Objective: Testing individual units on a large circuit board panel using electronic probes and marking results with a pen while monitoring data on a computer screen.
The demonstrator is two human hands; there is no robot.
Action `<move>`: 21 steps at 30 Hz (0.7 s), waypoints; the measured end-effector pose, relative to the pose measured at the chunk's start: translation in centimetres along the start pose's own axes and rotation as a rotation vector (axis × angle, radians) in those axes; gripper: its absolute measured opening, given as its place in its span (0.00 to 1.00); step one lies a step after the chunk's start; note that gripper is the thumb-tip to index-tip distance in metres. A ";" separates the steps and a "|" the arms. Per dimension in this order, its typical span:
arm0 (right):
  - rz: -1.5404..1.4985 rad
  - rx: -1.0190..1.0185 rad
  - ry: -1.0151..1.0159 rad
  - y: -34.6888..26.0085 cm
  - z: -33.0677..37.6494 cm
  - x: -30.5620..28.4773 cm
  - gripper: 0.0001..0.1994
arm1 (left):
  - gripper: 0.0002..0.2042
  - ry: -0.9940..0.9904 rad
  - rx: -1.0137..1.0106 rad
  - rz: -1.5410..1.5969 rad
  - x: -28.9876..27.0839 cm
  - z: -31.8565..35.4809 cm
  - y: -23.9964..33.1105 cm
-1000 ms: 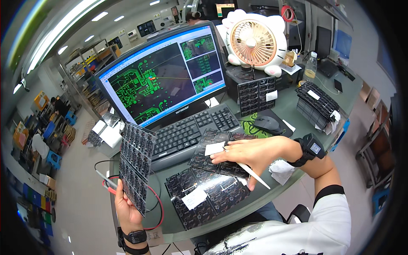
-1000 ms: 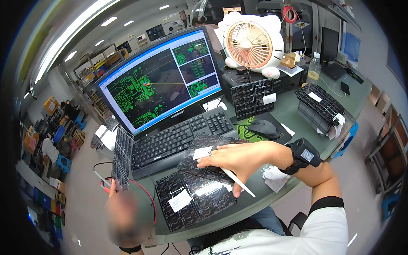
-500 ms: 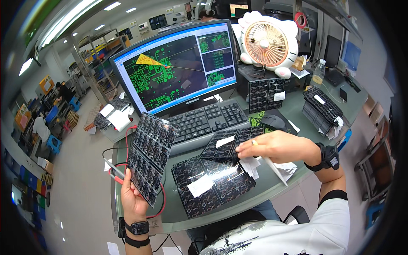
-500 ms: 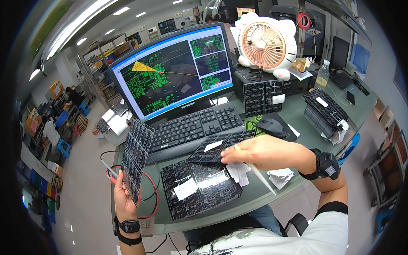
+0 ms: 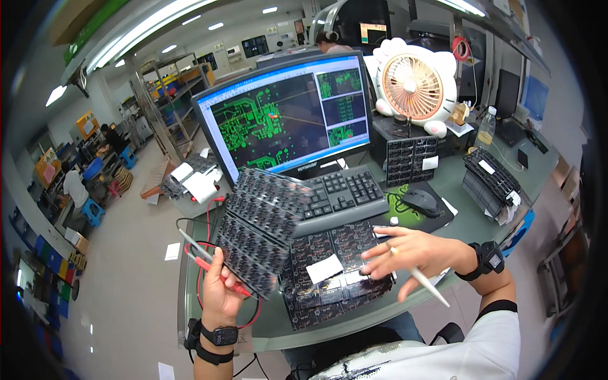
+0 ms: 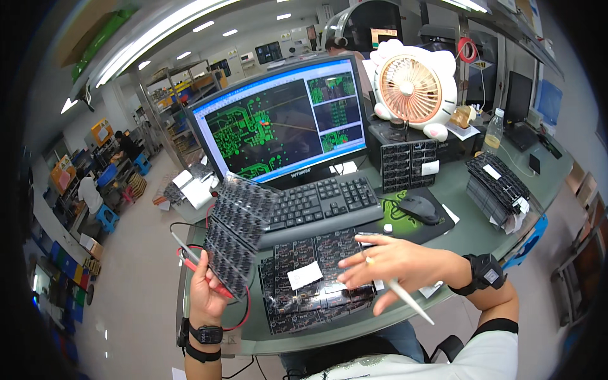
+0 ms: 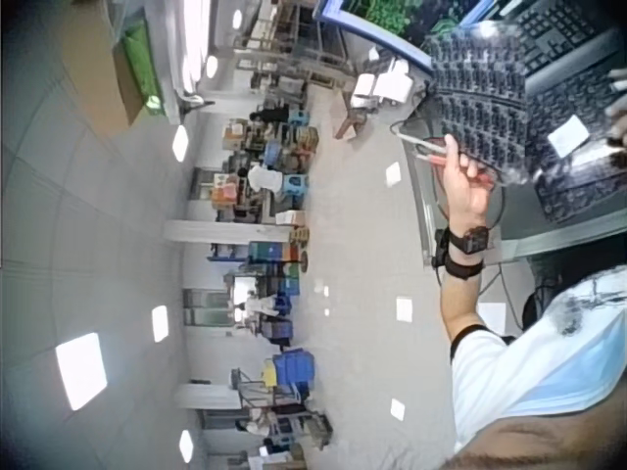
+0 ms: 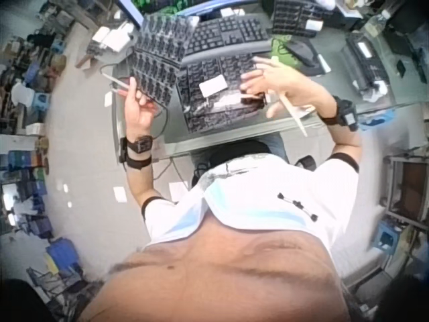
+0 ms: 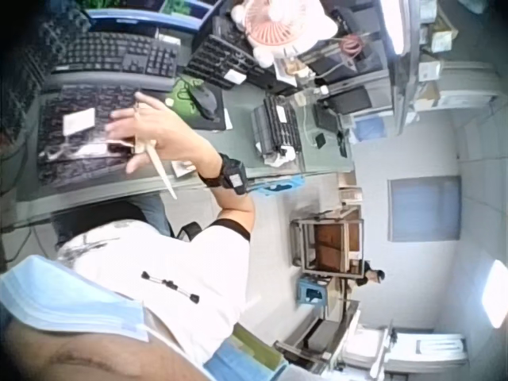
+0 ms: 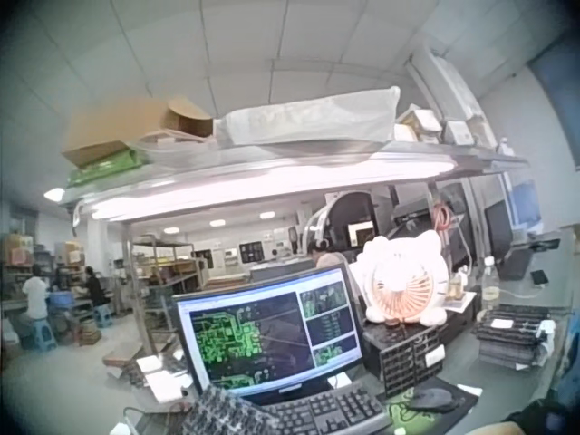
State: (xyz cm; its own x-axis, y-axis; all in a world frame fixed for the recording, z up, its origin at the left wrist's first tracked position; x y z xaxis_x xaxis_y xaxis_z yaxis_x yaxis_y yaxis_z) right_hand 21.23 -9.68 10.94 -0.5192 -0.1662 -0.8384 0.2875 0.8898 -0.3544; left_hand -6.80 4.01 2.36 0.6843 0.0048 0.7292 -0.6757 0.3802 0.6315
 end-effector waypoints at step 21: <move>1.065 0.662 1.137 -1.0 15.5 -16.9 0.13 | 0.14 -0.200 0.058 -0.236 5.8 -3.7 -1.7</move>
State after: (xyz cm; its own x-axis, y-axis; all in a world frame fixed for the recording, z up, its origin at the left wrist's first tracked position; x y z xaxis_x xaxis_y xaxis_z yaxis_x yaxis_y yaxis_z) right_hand 42.16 -14.29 19.03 -0.0762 0.9756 -0.2061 0.9757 0.0304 -0.2168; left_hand -0.70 6.80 4.57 0.7604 -0.2617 0.5944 -0.5230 0.2960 0.7993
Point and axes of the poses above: each hand's wrist, its own z-axis away from the middle knuckle, its own x-axis out of the palm, y = z × x, the point moved 9 cm from there along -z, towards the middle knuckle, and after that the axes turned 7 degrees about -x, right-handed, at the moved point
